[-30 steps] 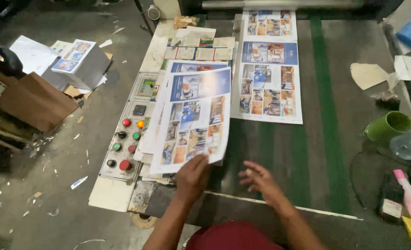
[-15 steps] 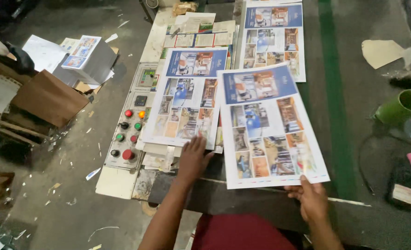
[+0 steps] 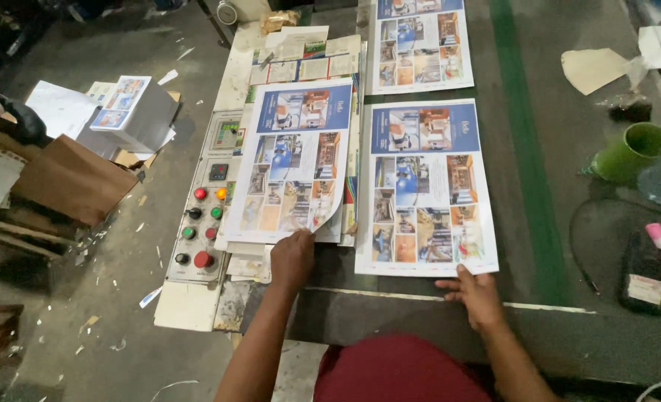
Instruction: Organizing printed sheets on a processing machine.
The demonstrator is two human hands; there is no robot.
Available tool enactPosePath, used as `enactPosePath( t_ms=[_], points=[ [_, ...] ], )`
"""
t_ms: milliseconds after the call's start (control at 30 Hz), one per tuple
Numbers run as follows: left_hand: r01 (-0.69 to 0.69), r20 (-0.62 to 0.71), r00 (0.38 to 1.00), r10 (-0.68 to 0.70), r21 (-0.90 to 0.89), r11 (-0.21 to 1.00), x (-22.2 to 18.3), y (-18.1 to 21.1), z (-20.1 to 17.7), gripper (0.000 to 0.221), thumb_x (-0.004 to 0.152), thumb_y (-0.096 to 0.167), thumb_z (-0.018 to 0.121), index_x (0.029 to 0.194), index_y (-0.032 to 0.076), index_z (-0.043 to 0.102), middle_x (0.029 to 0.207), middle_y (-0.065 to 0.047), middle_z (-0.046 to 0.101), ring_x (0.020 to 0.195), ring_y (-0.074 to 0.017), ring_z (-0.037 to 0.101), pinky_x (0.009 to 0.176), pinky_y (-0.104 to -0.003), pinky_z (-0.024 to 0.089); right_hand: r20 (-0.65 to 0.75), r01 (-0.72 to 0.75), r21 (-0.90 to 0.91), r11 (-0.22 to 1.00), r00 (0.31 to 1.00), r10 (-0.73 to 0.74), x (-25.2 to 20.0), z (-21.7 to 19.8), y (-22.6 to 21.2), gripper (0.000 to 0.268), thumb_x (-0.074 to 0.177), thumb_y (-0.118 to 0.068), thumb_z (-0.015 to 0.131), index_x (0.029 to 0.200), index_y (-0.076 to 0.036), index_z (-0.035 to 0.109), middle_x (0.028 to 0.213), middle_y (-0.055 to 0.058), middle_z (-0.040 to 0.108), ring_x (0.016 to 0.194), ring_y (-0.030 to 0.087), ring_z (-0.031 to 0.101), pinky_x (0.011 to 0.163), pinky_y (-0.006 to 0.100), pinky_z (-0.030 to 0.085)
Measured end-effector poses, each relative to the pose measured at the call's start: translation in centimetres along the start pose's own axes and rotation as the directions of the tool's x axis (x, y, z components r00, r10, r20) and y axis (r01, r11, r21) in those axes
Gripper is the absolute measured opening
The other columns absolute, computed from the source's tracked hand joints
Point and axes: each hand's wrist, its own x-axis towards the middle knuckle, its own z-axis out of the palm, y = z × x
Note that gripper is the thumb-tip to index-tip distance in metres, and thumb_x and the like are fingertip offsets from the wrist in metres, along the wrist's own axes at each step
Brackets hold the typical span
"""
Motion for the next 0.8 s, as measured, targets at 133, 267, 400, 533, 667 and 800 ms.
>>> enactPosePath(
  t_ms=[133,267,400,533,667,800],
  points=[
    [0.049,0.039,0.998,-0.049,0.013,0.999,0.1,-0.6,0.4,0.014,0.096,0.021,0.062,0.089,0.01,0.066,0.084,-0.014,0.073,0.07,-0.0375,0.069,0.063,-0.049,0.054,-0.002,0.05,-0.066,0.997,0.999,-0.05,6.4,2.1,-0.9,0.036,0.105,-0.021,0.047,0.136,-0.002,0.053,0.109,0.016,0.073,0.086,0.029,0.075,0.057,0.037,0.055],
    [0.125,0.085,0.989,-0.122,-0.027,0.992,0.6,-0.1,-0.9,0.016,0.096,0.024,0.063,0.089,0.01,0.068,0.083,-0.014,0.072,0.074,-0.0382,0.07,0.065,-0.051,0.054,0.066,0.103,0.012,0.995,0.992,-0.103,8.5,2.6,-3.5,0.037,0.105,-0.022,0.052,0.137,-0.003,0.052,0.109,0.015,0.071,0.088,0.029,0.074,0.058,0.037,0.054],
    [0.096,0.003,0.995,-0.096,-0.152,0.984,1.6,1.8,-4.2,0.011,0.092,0.02,0.066,0.09,0.01,0.07,0.088,-0.015,0.074,0.081,-0.0389,0.07,0.07,-0.049,0.055,0.043,0.012,-0.013,1.0,0.999,-0.011,4.4,2.9,-4.3,0.05,0.102,-0.025,0.054,0.148,-0.009,0.042,0.111,0.017,0.074,0.091,0.027,0.074,0.063,0.036,0.057],
    [-0.216,-0.273,0.952,0.135,-0.294,0.931,1.3,6.4,-6.0,0.012,0.085,0.008,0.072,0.095,0.003,0.068,0.099,-0.017,0.073,0.088,-0.038,0.07,0.077,-0.046,0.056,0.208,-0.169,-0.126,0.978,0.959,0.193,-0.5,4.2,-0.4,0.059,0.095,-0.027,0.06,0.151,-0.011,0.049,0.112,0.016,0.077,0.086,0.025,0.074,0.063,0.037,0.059],
    [-0.351,-0.183,0.936,0.301,-0.42,0.837,-0.9,11.2,-5.2,0.012,0.082,0.01,0.073,0.091,0.004,0.068,0.103,-0.015,0.072,0.095,-0.0361,0.071,0.085,-0.045,0.057,0.437,-0.052,-0.2,0.978,0.889,0.137,-4.4,7.6,0.6,0.053,0.095,-0.032,0.06,0.144,-0.014,0.053,0.113,0.011,0.079,0.088,0.02,0.077,0.066,0.032,0.061],
    [-0.415,-0.074,0.889,0.452,-0.547,0.727,-2.8,12.6,-6.0,0.019,0.092,0.018,0.075,0.102,0.002,0.071,0.11,-0.014,0.072,0.106,-0.0329,0.069,0.094,-0.045,0.054,0.491,-0.141,0.122,0.983,0.869,0.064,-2.8,7.4,6.3,0.041,0.105,-0.03,0.062,0.124,0.007,0.059,0.098,0.012,0.071,0.082,0.021,0.071,0.063,0.035,0.06]
  ],
)
